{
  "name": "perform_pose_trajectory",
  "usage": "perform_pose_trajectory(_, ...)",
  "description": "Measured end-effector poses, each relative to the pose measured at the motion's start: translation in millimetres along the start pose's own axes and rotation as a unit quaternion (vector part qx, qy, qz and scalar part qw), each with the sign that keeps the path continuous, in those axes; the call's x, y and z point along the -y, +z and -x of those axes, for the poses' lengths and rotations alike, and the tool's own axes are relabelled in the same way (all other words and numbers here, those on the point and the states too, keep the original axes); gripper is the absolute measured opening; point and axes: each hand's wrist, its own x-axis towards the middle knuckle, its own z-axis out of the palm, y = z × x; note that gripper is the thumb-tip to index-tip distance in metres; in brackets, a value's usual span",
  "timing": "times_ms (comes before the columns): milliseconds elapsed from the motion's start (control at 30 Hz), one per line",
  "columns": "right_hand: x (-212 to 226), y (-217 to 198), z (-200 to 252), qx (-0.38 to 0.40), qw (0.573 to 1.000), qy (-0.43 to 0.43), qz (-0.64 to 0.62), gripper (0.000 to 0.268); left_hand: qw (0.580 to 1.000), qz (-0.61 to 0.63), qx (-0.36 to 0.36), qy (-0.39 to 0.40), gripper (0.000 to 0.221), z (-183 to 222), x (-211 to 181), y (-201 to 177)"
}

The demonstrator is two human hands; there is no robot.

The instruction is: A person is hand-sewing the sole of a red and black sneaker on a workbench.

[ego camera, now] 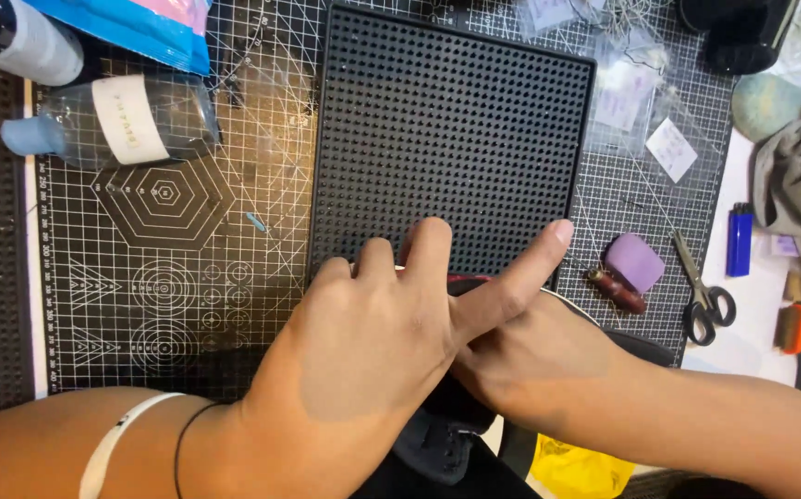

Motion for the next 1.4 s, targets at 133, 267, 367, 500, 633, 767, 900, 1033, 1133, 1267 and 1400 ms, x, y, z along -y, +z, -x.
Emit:
perform_pose_trajectory(133,2.1,5.8,0.8,0.000,0.991,0.073,-0.116,0.009,0.999,-0.022,0.005,-0.039,0.063,-1.9,-9.8,4.5)
perform_pose_trajectory(267,1.1,4.0,3.5,-0.059,0.971,0.072,-0.218,0.014,0.998,-0.062,0.012,-0.028,0.065,-1.1,-10.4,4.4)
perform_pose_trajectory(367,-3.1,-4.3,1.7,-0.048,0.977,0.048,-0.204,0.014,0.996,-0.079,0.023,-0.014,0.063,-1.7,-7.8,3.1)
perform_pose_trajectory(500,-4.9,-10.2,-6.8,-0.085,0.989,-0.019,-0.122,0.010,0.995,-0.086,0.056,-0.003,0.065,-4.1,-6.9,-1.9)
perform_pose_trajectory(633,-5.9,-7.2,-6.4,-0.012,0.997,-0.068,-0.037,0.006,0.994,-0.093,0.066,0.002,0.070,-3.5,-7.8,-1.5)
perform_pose_trajectory(767,-5.9,-12.4,-11.6,-0.014,0.995,-0.099,-0.006,0.018,0.993,-0.097,0.064,-0.002,0.072,-2.6,-7.5,-4.7)
perform_pose_trajectory(900,-5.9,-7.4,-9.1,0.014,0.988,-0.053,-0.145,0.014,0.996,-0.073,0.041,-0.007,0.070,-1.9,-6.4,-3.3)
perform_pose_trajectory(1033,-10.1,-11.7,-12.3,0.008,0.991,-0.100,-0.087,0.018,0.997,-0.074,0.036,-0.010,0.072,-2.7,-5.2,-4.1)
perform_pose_trajectory(1133,-12.7,-11.9,-14.8,-0.001,0.988,-0.144,-0.062,0.017,0.997,-0.067,0.035,-0.004,0.069,-1.1,-4.3,-1.8)
perform_pose_trajectory(1267,-15.1,-13.4,-18.5,-0.005,0.983,-0.179,-0.050,0.021,0.997,-0.076,0.030,-0.002,0.067,-1.8,-2.7,-1.8)
perform_pose_trajectory(1400,-17.9,-12.1,-21.2,-0.020,0.981,-0.188,-0.038,0.026,0.996,-0.077,0.034,0.008,0.069,-2.6,-2.1,-0.4)
